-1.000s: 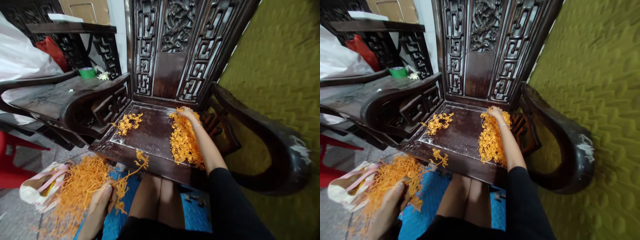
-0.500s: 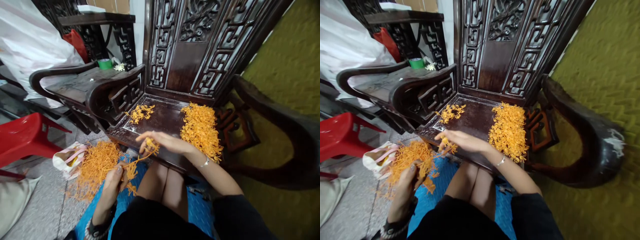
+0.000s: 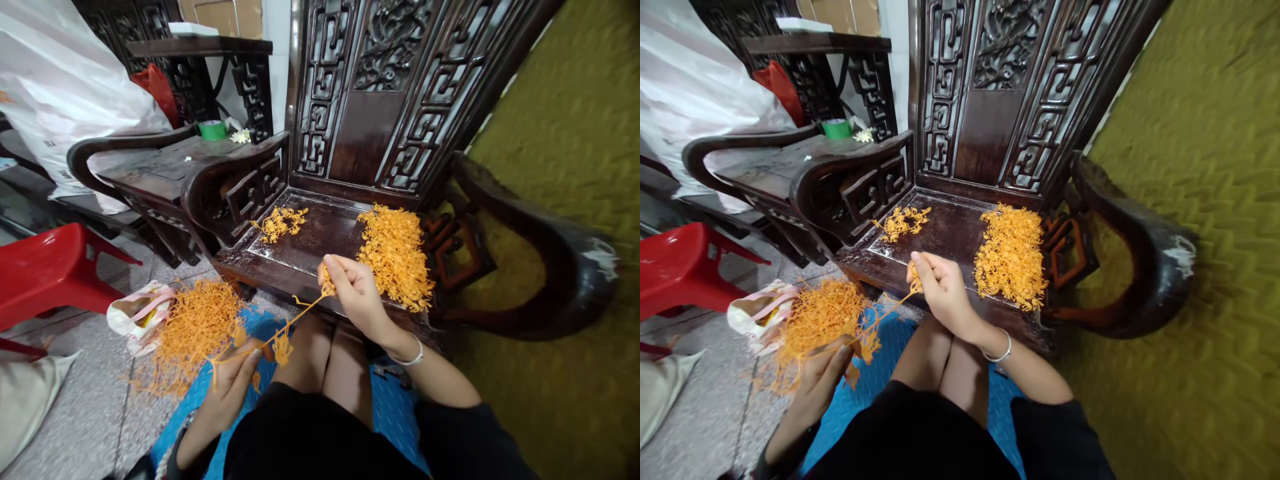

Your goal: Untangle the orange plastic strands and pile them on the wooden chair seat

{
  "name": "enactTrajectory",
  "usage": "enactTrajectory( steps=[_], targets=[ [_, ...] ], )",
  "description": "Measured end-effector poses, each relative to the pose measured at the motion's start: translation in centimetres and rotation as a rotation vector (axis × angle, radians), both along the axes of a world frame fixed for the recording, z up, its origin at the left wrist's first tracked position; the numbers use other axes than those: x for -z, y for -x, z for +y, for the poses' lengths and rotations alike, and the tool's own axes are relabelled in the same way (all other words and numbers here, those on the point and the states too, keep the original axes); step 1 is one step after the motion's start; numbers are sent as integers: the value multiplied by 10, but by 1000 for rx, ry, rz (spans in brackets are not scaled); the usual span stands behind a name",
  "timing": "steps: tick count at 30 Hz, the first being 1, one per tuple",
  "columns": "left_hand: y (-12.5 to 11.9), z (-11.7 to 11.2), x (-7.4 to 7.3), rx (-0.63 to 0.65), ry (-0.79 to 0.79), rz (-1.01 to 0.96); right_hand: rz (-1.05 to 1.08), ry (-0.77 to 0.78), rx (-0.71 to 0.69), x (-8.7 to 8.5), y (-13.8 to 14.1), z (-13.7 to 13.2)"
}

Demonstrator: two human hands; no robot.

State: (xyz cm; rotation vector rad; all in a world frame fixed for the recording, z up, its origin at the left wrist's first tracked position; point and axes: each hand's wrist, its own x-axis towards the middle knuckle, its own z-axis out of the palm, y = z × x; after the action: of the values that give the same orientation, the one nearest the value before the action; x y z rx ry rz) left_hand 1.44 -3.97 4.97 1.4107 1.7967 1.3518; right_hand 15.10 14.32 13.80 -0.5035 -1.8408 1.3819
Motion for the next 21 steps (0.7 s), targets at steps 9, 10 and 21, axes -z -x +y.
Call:
enactTrajectory(
  steps=[9, 10, 21],
  targets=[
    [-14, 26, 3, 28, 44, -168, 54, -101, 134, -6, 9, 24],
    [-16, 30, 4, 16, 48, -205, 55, -108, 138, -5, 14, 26],
    [-5, 24, 34, -296, 151, -661, 151, -290, 731, -38, -52, 215]
  ],
)
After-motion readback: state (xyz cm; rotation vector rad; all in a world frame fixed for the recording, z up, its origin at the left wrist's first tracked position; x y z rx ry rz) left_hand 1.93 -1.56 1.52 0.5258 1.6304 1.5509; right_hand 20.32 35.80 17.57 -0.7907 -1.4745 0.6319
